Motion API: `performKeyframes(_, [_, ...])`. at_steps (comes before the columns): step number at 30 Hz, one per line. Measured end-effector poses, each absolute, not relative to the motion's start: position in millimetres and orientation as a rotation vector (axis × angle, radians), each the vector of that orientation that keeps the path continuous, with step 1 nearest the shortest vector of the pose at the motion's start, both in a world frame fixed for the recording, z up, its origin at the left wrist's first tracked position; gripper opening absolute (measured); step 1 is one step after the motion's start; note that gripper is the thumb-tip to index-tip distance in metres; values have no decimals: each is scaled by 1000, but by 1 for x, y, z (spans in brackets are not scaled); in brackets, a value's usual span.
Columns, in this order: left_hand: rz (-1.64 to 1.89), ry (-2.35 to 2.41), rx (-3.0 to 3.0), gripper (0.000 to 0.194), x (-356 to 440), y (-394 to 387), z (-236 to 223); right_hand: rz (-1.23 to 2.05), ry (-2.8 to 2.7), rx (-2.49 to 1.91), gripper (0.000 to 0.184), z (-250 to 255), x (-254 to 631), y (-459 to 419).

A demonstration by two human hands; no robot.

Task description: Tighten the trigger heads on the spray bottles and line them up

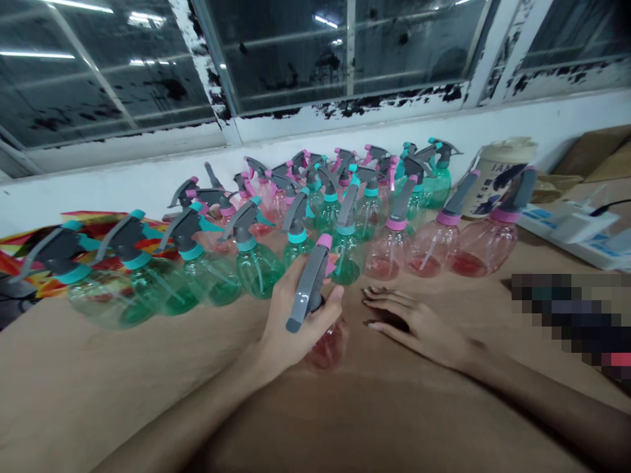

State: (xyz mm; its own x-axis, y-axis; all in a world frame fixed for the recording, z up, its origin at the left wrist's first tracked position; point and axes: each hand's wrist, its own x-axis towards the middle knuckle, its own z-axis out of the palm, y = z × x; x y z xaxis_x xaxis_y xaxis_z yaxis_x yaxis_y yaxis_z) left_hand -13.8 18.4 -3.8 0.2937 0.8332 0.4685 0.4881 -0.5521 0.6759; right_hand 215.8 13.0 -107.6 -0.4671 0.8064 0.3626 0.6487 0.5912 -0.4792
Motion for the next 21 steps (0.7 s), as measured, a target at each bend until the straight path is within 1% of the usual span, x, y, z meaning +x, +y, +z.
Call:
performKeyframes(13, [1212, 1150, 2180, 30, -13, 19, -7, 384, -2270, -1158, 43, -108, 216, 13])
performKeyframes(18, [1203, 1153, 2179, 25, -13, 18, -6, 371, -2285, -1162, 42, -109, 216, 14])
performKeyframes(21, [1178, 1161, 2187, 17, -12, 15, 0, 366, -2285, -1160, 43, -110, 217, 14])
